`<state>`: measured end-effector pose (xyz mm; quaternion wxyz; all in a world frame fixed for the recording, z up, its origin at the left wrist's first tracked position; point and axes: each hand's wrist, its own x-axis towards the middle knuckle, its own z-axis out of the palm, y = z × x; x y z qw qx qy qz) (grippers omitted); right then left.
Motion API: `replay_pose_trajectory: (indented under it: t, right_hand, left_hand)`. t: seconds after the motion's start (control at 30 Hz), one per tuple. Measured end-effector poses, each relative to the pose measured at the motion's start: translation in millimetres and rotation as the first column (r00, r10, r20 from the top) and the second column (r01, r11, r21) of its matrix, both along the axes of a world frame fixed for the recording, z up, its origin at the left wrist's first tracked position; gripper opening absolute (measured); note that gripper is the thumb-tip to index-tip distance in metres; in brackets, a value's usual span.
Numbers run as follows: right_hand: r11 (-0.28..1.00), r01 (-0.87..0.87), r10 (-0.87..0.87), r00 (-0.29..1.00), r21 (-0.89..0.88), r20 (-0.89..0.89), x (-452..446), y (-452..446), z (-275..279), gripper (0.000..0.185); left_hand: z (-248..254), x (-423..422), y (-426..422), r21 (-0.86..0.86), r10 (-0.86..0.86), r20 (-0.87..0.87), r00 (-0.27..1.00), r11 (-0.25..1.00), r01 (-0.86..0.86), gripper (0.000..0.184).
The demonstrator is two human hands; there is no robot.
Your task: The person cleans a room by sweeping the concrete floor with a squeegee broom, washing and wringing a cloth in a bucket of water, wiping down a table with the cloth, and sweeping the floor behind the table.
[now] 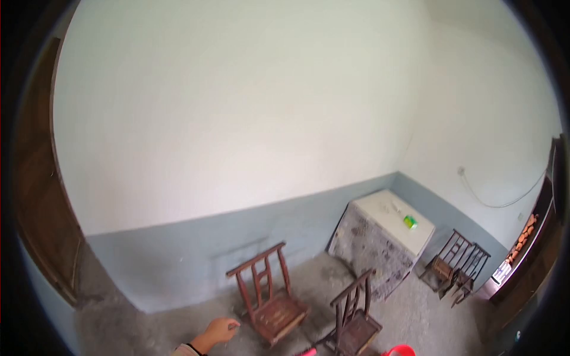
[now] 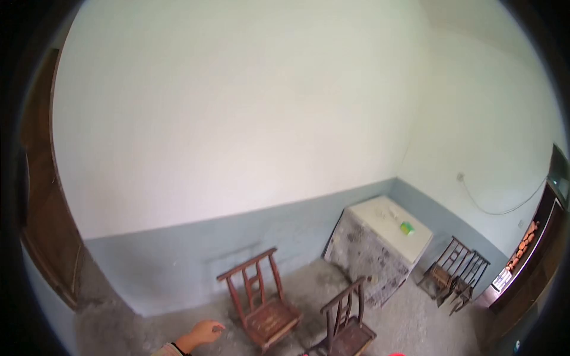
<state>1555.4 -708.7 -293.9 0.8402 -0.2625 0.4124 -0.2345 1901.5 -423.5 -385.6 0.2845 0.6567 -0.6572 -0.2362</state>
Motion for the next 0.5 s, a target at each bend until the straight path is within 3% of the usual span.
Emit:
replay_pose_trajectory:
  t: [0.07, 0.13, 0.17, 0.23, 0.37, 0.43, 0.5]
  right_hand:
    - [0.997, 0.067, -0.065, 0.997, -0.041, 0.047, -11, -37, 17, 0.024]
    - [0.988, 0.141, -0.136, 0.987, -0.064, 0.081, -28, -63, 27, 0.023]
    - [0.981, 0.183, -0.176, 0.979, -0.071, 0.098, -39, -73, 32, 0.023]
    - [0.962, 0.262, -0.25, 0.959, -0.08, 0.129, -55, -91, 41, 0.023]
    - [0.92, 0.385, -0.366, 0.91, -0.071, 0.197, -65, -124, 59, 0.022]
    - [0.898, 0.437, -0.416, 0.88, -0.052, 0.229, -68, -136, 61, 0.021]
    - [0.874, 0.486, -0.47, 0.846, -0.002, 0.253, -69, -137, 50, 0.021]
  left_hand:
    - [-6, 22, -56, -0.087, -0.009, 0.062, 0.998, 0.996, 0.015, 0.028]
    - [-13, 44, -111, -0.19, 0.166, 0.097, 0.981, 0.971, -0.145, 0.041]
    - [-12, 53, -138, -0.213, 0.144, 0.088, 0.986, 0.969, -0.122, 0.041]
    - [-12, 74, -192, -0.128, 0.386, 0.107, 0.916, 0.919, -0.373, 0.05]
    - [-28, 112, -273, -0.101, 0.447, 0.076, 0.891, 0.893, -0.439, 0.052]
    - [-35, 120, -292, 0.056, 0.427, 0.227, 0.875, 0.891, -0.45, 0.053]
    - [-61, 130, -312, 0.06, 0.416, 0.266, 0.87, 0.893, -0.445, 0.05]
